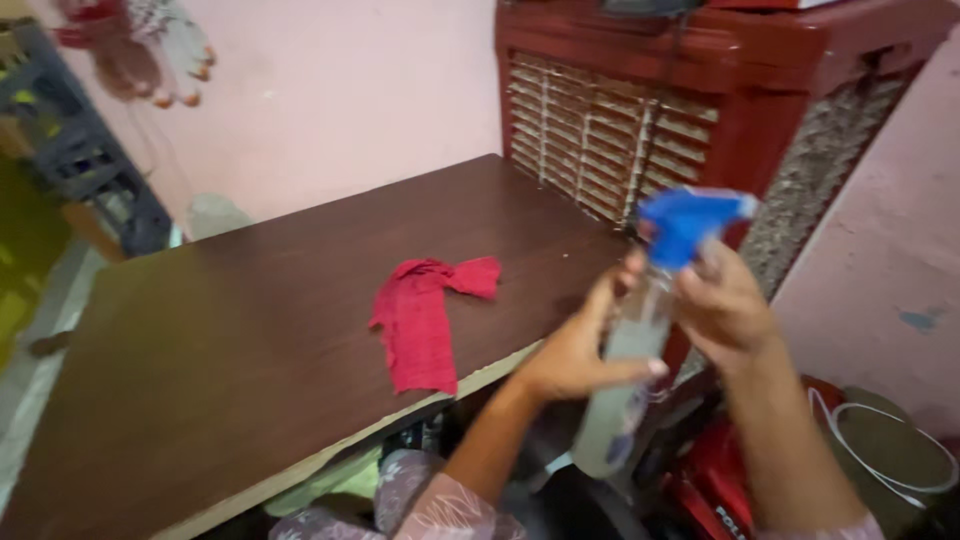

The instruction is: The person removes a patterned cloth from a wooden table, then sprays a cleaning solution onto the surface and wipes it thoroughly with a red cloth. The person repeatedly sprays and wipes different sections of the table until the entire surface is covered.

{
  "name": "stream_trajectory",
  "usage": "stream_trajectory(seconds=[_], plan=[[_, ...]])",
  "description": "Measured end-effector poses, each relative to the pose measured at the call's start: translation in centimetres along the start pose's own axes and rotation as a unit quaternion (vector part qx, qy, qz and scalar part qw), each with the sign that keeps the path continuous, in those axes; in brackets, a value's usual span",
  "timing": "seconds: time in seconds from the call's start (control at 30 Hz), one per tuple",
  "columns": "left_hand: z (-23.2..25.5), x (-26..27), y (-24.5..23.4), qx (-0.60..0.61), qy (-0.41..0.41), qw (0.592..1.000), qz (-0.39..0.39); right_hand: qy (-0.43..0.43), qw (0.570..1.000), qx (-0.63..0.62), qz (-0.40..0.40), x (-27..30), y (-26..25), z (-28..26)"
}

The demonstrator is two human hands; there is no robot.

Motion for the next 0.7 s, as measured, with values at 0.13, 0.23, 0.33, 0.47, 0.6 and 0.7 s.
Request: stream_trajectory(seconds=[0.13,0.23,0.33,0.47,0.6,0.7], plan=[[0.2,0.7,-5.2,0.042,0.031,0.990,0.129,0.035,0.999,-0.038,-0.011,-7.7,4.7,3.3],[1.9,2.2,-8.1,-0.073,0.039,0.966,0.245,0.035,0.999,-0.012,-0.001,-11.8,7.8,6.0],[4.2,3.9,-10.3,-0.106,-0.038,0.930,0.350,0.010,0.994,0.106,-0.002,-14.4,10.2,9.0],[6.5,6.5,-13.2,-0.226,-0.002,0.883,0.411,-0.069,0.983,0.169,-0.004,-16.7,13.9,12.7],[7.2,8.9,-15.8,-0.266,-0.101,0.851,0.441,0.027,0.977,0.196,0.075,-18.1,18.2,14.6],[8.4,10.4,-16.3,-0.387,0.027,0.814,0.433,0.036,0.958,0.276,0.066,-19.3,20.9,15.1]])
Point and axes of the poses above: each hand's wrist, its own x-axis away from the middle knuckle, its own y-axis out of the palm, z = x × y, the point moved 2 cm from there along -x, towards the middle knuckle, and after that the axes turned 1 degree about -z, right-handed, at the moved point
